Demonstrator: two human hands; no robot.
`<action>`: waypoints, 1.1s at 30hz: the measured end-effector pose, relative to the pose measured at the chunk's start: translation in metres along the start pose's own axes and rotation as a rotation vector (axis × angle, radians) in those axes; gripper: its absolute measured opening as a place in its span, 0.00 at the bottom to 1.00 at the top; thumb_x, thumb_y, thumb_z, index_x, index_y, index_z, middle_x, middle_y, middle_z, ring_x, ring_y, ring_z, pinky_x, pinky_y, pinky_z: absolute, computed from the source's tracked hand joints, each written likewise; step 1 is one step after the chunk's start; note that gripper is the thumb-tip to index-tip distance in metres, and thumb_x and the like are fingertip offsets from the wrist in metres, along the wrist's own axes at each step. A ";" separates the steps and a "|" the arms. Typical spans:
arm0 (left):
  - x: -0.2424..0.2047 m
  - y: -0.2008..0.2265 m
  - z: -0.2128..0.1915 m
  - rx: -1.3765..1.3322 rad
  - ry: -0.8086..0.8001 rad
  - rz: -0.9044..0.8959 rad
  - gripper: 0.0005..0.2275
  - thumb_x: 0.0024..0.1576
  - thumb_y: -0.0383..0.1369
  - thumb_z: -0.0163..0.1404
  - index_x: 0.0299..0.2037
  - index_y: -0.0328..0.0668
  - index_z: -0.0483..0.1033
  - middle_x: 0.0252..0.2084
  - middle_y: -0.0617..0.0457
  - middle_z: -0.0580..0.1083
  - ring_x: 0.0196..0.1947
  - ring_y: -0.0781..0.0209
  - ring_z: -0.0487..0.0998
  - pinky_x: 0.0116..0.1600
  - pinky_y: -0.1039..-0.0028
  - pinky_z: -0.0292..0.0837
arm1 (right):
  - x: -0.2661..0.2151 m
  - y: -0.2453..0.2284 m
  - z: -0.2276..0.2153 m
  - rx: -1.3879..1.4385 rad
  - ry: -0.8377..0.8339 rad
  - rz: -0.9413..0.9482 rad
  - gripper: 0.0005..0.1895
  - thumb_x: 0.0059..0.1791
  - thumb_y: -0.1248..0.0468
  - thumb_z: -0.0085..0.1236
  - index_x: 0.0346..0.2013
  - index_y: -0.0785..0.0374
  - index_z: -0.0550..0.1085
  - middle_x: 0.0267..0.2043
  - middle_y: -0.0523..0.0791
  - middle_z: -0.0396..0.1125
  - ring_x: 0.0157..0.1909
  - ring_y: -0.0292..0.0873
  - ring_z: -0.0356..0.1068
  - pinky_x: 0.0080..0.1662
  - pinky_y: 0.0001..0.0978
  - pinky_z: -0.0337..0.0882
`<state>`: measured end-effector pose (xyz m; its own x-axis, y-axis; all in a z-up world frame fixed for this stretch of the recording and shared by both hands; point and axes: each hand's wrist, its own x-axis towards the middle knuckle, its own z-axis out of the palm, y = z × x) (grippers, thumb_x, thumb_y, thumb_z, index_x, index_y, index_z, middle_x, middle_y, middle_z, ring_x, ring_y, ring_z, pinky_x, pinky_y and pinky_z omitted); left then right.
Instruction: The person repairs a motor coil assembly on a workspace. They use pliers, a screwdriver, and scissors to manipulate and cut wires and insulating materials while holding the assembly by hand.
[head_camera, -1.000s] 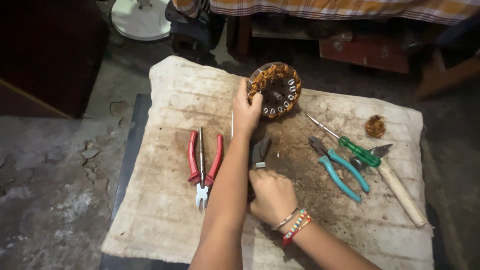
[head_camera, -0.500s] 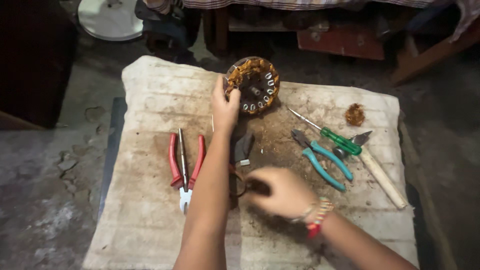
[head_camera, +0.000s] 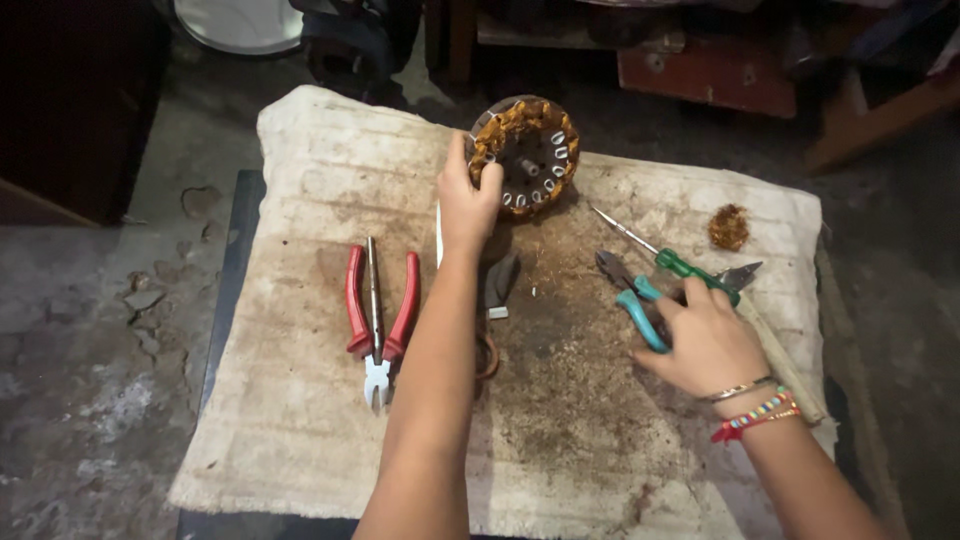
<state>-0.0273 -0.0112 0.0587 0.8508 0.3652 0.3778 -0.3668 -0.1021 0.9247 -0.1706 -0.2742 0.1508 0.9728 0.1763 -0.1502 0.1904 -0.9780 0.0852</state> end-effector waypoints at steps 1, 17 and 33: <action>-0.001 -0.001 -0.001 0.008 0.015 0.016 0.13 0.54 0.29 0.48 0.49 0.35 0.70 0.37 0.40 0.78 0.38 0.48 0.82 0.47 0.63 0.76 | 0.000 0.002 0.001 -0.037 0.007 -0.015 0.31 0.34 0.41 0.69 0.44 0.57 0.79 0.54 0.54 0.67 0.52 0.56 0.69 0.51 0.46 0.74; -0.002 0.007 -0.003 0.026 0.021 -0.046 0.14 0.53 0.31 0.49 0.49 0.38 0.70 0.34 0.42 0.78 0.34 0.47 0.82 0.43 0.62 0.76 | 0.061 0.015 0.045 1.229 -0.238 0.092 0.19 0.49 0.64 0.51 0.51 0.70 0.79 0.42 0.63 0.66 0.37 0.69 0.59 0.41 0.64 0.65; -0.001 0.001 -0.004 0.093 0.019 0.008 0.17 0.54 0.33 0.49 0.53 0.36 0.70 0.41 0.37 0.78 0.42 0.38 0.80 0.47 0.58 0.75 | 0.138 -0.037 -0.002 1.128 -0.392 -0.207 0.28 0.46 0.64 0.49 0.62 0.60 0.76 0.35 0.46 0.64 0.34 0.37 0.63 0.38 0.32 0.66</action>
<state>-0.0299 -0.0075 0.0589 0.8405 0.3813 0.3848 -0.3360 -0.1904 0.9224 -0.0430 -0.2130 0.1292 0.7944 0.4859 -0.3645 -0.0747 -0.5174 -0.8525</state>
